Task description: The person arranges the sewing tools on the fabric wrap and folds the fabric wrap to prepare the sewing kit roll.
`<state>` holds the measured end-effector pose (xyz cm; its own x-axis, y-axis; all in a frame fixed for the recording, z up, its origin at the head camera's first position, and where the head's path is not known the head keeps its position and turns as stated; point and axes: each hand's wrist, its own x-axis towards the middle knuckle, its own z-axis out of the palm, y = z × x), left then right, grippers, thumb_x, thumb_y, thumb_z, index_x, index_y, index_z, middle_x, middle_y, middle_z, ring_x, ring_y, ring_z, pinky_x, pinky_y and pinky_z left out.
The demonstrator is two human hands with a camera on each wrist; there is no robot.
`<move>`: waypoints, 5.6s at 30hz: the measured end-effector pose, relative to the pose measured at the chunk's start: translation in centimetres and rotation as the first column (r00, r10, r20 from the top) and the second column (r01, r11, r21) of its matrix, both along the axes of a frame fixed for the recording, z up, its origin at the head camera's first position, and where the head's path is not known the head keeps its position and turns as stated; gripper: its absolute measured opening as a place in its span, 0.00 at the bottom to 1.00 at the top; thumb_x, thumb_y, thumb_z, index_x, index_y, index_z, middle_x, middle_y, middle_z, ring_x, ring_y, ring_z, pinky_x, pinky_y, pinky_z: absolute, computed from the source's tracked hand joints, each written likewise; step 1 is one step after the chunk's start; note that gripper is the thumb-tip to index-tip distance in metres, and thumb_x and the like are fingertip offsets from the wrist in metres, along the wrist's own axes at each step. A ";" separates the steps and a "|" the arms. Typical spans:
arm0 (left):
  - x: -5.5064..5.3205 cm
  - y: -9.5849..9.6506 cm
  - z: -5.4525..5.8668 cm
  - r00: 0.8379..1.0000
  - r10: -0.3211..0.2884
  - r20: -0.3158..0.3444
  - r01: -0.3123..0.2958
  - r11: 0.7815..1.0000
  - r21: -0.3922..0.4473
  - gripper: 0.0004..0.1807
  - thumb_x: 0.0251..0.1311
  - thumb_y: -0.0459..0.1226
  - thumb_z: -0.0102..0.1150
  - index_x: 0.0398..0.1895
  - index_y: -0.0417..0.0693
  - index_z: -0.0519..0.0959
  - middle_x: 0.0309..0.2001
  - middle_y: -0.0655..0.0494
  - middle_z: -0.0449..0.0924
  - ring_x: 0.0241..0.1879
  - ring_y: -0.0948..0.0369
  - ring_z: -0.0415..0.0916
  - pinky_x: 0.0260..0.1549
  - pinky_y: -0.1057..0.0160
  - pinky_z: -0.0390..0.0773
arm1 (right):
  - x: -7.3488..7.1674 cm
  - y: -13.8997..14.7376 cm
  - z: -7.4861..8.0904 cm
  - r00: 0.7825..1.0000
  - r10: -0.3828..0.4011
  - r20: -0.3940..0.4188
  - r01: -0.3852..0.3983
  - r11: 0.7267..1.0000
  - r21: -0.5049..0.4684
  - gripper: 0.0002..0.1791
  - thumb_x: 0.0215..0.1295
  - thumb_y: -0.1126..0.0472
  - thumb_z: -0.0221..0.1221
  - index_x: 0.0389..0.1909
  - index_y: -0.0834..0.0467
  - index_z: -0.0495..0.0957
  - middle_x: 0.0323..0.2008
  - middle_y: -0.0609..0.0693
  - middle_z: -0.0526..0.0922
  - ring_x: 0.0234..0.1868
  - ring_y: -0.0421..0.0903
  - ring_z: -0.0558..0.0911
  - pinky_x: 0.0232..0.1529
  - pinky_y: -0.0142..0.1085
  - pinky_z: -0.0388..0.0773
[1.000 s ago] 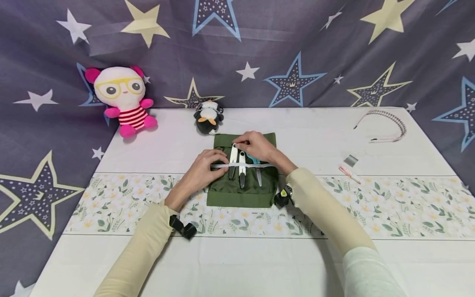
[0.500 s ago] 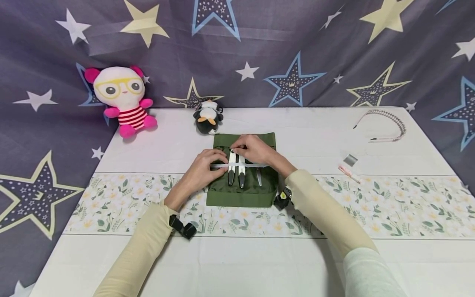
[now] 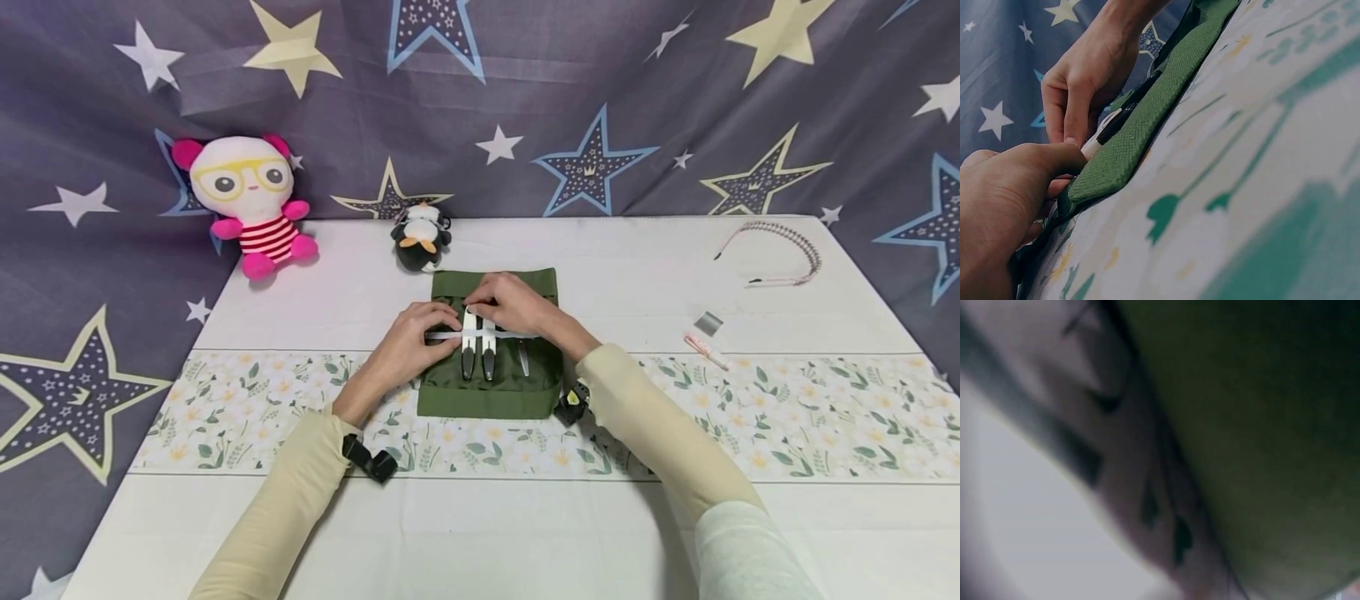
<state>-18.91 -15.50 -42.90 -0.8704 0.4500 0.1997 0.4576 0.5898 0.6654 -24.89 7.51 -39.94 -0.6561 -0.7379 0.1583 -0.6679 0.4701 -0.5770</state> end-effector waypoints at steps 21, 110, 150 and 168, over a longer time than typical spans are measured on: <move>0.0 -0.1 -0.1 0.997 -0.027 -0.066 0.026 1.000 -0.017 0.08 0.69 0.37 0.68 0.47 0.44 0.87 0.58 0.45 0.79 0.61 0.45 0.70 0.62 0.42 0.67 | 1.6 4.7 0.8 0.970 -0.241 0.023 0.241 0.951 -0.192 0.13 0.77 0.62 0.60 0.55 0.64 0.85 0.49 0.56 0.84 0.52 0.54 0.77 0.52 0.50 0.74; 0.9 -3.4 -0.1 0.996 0.084 -0.034 -0.083 0.996 0.018 0.12 0.67 0.38 0.68 0.51 0.44 0.86 0.59 0.46 0.77 0.64 0.44 0.67 0.65 0.38 0.60 | 14.1 25.5 -2.3 0.675 -0.729 0.112 0.724 0.626 -0.290 0.12 0.76 0.63 0.61 0.53 0.66 0.82 0.38 0.44 0.83 0.35 0.39 0.78 0.35 0.22 0.71; 0.9 -3.5 -0.2 0.996 0.084 -0.025 -0.084 0.996 0.017 0.12 0.67 0.38 0.68 0.51 0.45 0.86 0.59 0.46 0.77 0.63 0.44 0.67 0.64 0.39 0.63 | 5.0 13.6 0.9 0.897 -0.370 0.242 0.440 0.692 -0.572 0.11 0.73 0.73 0.60 0.52 0.73 0.82 0.36 0.48 0.84 0.33 0.41 0.79 0.35 0.30 0.74; 0.7 -3.6 -0.3 0.997 0.077 -0.028 -0.077 0.997 0.022 0.12 0.68 0.38 0.68 0.51 0.45 0.86 0.59 0.46 0.77 0.64 0.44 0.67 0.65 0.39 0.61 | 1.0 6.2 2.9 0.931 -0.267 0.248 0.363 0.740 -0.566 0.09 0.74 0.71 0.60 0.50 0.70 0.83 0.38 0.69 0.83 0.32 0.40 0.78 0.33 0.31 0.70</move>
<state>-18.18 -19.05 -43.16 -0.8961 0.3772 0.2341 0.4305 0.6099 0.6654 -23.84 13.71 -37.02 -0.8840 -0.2730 0.3795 -0.4327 0.1704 -0.8853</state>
